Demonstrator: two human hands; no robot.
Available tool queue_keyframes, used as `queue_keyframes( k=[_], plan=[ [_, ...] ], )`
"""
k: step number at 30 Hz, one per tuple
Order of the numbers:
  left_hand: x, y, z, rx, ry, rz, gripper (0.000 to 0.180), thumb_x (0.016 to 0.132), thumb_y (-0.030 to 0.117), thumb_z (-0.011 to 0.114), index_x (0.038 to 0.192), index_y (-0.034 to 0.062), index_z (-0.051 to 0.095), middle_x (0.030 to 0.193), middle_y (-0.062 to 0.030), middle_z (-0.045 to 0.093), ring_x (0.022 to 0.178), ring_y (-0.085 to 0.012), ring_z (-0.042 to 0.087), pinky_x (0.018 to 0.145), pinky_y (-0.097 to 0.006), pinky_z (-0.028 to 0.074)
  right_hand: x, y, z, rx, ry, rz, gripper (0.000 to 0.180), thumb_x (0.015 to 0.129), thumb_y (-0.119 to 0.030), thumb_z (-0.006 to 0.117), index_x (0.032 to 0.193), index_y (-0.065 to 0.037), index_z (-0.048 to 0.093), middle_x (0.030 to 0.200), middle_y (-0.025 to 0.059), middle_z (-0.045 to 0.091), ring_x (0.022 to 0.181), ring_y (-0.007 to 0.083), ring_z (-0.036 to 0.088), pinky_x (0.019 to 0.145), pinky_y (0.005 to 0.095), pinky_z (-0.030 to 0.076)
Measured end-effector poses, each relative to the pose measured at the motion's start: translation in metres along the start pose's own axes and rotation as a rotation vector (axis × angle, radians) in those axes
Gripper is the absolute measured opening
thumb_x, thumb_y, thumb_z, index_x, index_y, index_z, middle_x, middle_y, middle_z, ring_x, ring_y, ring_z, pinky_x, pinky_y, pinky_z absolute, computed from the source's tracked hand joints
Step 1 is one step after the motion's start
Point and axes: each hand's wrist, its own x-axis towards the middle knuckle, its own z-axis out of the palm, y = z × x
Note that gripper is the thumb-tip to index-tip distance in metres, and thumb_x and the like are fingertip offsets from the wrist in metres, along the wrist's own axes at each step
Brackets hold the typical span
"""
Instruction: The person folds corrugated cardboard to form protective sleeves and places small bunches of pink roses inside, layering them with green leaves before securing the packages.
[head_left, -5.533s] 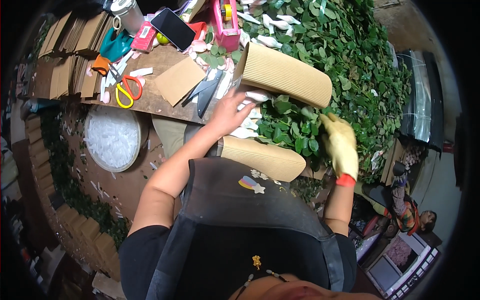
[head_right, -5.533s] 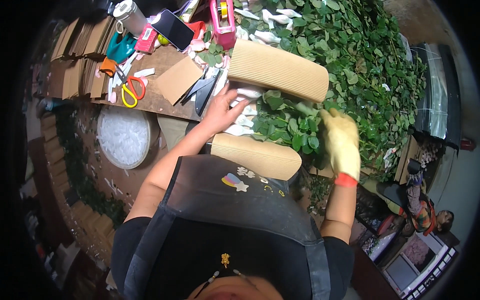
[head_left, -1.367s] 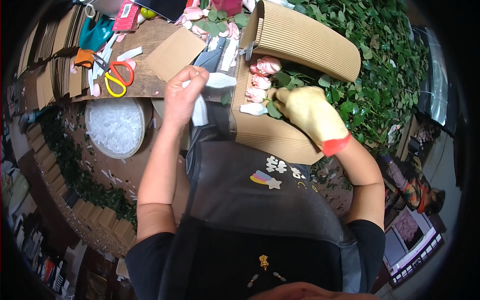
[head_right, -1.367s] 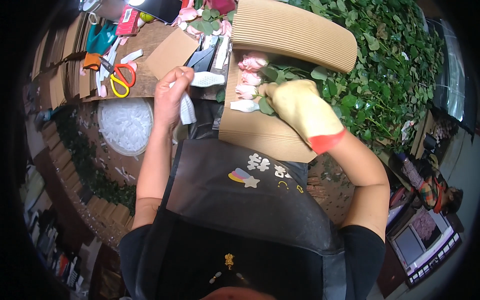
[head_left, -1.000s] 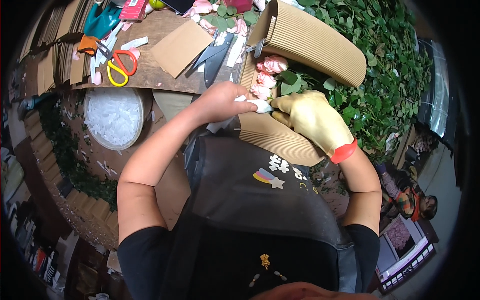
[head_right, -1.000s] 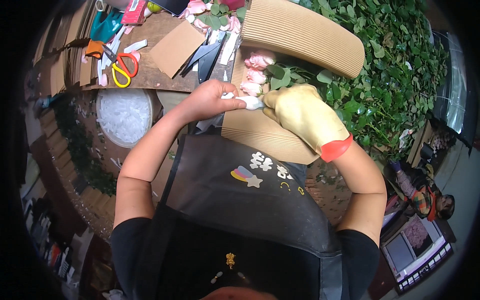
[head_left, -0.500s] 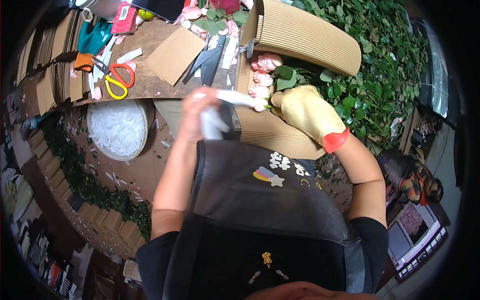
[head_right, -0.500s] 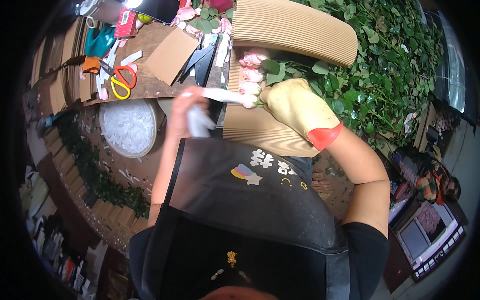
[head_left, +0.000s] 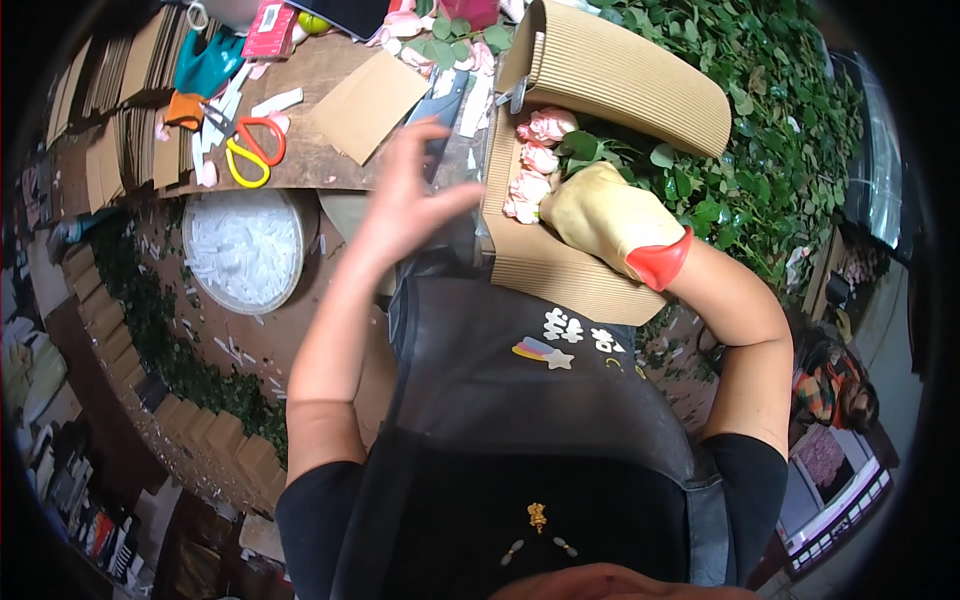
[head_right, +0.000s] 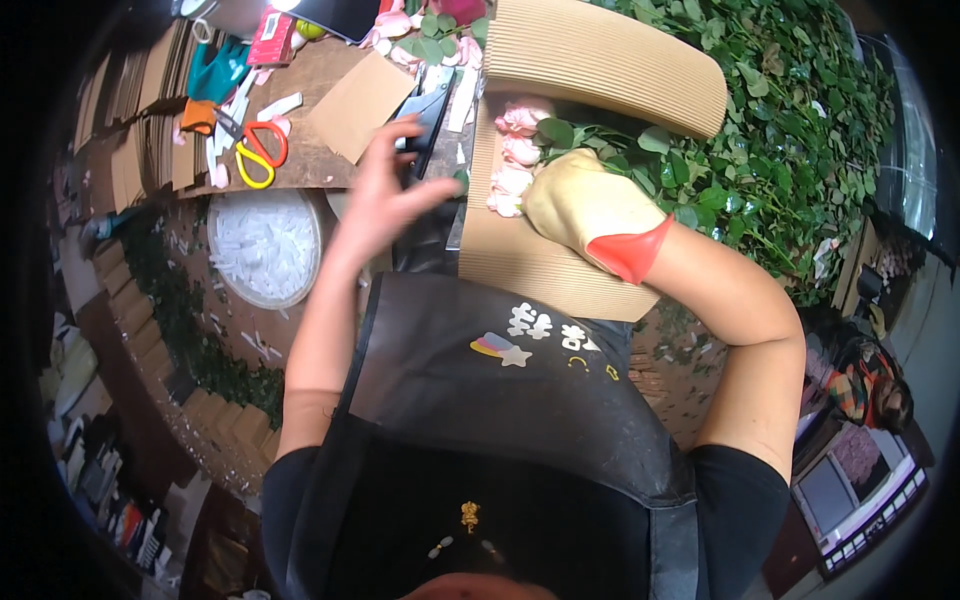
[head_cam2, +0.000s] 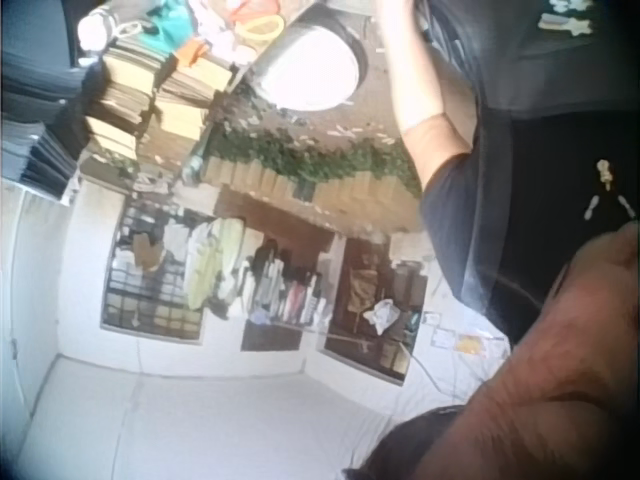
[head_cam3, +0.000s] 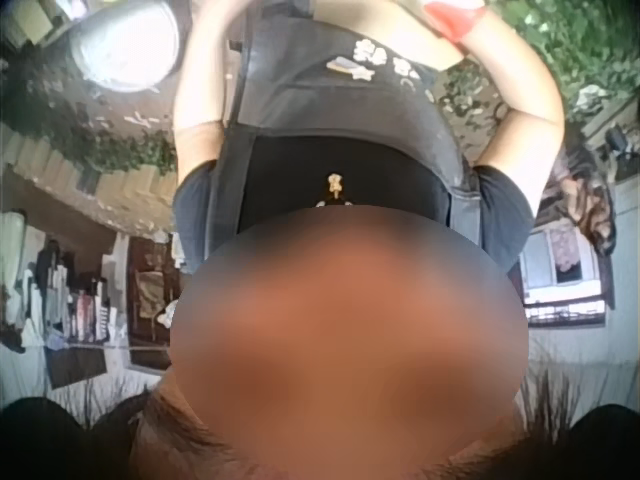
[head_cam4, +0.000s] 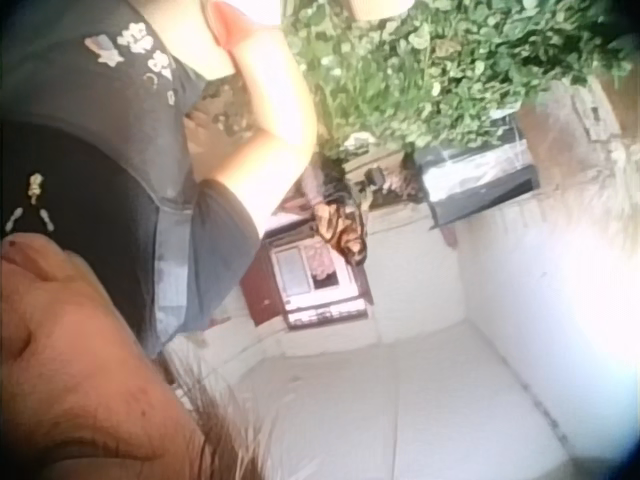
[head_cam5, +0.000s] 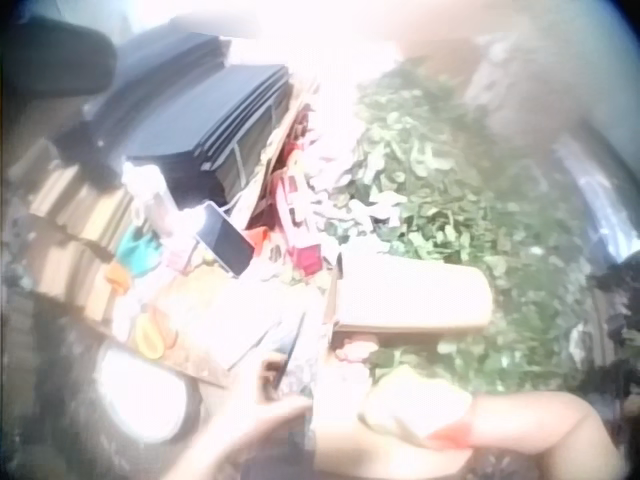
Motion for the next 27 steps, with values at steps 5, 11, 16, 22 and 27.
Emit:
queue_keyframes(
  k=[5, 11, 16, 22, 27],
  plan=[
    [0.028, -0.011, 0.059, 0.223, -0.239, 0.188, 0.097, 0.062, 0.041, 0.1, 0.133, 0.0062, 0.045, 0.153, -0.0299, 0.034, 0.147, -0.0463, 0.032, 0.121, -0.051, 0.031, -0.016, -0.003, -0.014, 0.026, -0.046, 0.048, 0.02, 0.096, -0.013, 0.058, 0.106, -0.004, 0.073, 0.089, 0.0212, 0.074, 0.091, 0.0392, 0.074, 0.081, 0.0463, 0.058],
    [0.021, -0.019, 0.062, 0.221, -0.207, 0.214, 0.081, 0.064, 0.038, 0.099, 0.125, 0.0077, 0.057, 0.154, -0.0327, 0.033, 0.148, -0.0501, 0.028, 0.119, -0.055, 0.031, -0.052, 0.0, 0.002, 0.282, 0.672, 0.144, 0.024, 0.096, -0.032, 0.068, 0.098, -0.008, 0.072, 0.081, 0.0161, 0.073, 0.079, 0.0356, 0.072, 0.075, 0.0459, 0.057],
    [0.019, -0.017, 0.062, 0.191, -0.222, 0.172, 0.074, 0.065, 0.039, 0.099, 0.124, 0.0117, 0.064, 0.158, -0.0326, 0.029, 0.149, -0.0497, 0.028, 0.12, -0.055, 0.03, -0.028, -0.006, 0.021, 0.054, 0.586, 0.165, 0.019, 0.095, -0.026, 0.067, 0.097, -0.007, 0.064, 0.073, 0.0121, 0.071, 0.066, 0.034, 0.071, 0.066, 0.0467, 0.058],
    [0.026, -0.016, 0.063, 0.169, -0.252, 0.1, 0.053, 0.071, 0.044, 0.095, 0.112, 0.0143, 0.078, 0.152, -0.0339, 0.04, 0.149, -0.047, 0.028, 0.12, -0.054, 0.03, -0.024, 0.001, 0.02, -0.07, 0.575, 0.07, 0.011, 0.094, -0.019, 0.066, 0.095, -0.008, 0.066, 0.076, 0.0139, 0.071, 0.067, 0.0339, 0.071, 0.066, 0.0461, 0.057],
    [0.016, -0.026, 0.069, 0.063, -0.134, 0.118, 0.035, 0.078, 0.038, 0.09, 0.105, 0.0159, 0.083, 0.147, -0.0267, 0.05, 0.144, -0.0424, 0.036, 0.12, -0.049, 0.031, -0.046, -0.002, 0.0, 0.154, 0.729, 0.181, 0.023, 0.099, -0.031, 0.068, 0.108, -0.011, 0.072, 0.078, 0.0133, 0.072, 0.073, 0.0321, 0.073, 0.07, 0.0438, 0.058]
  ],
)
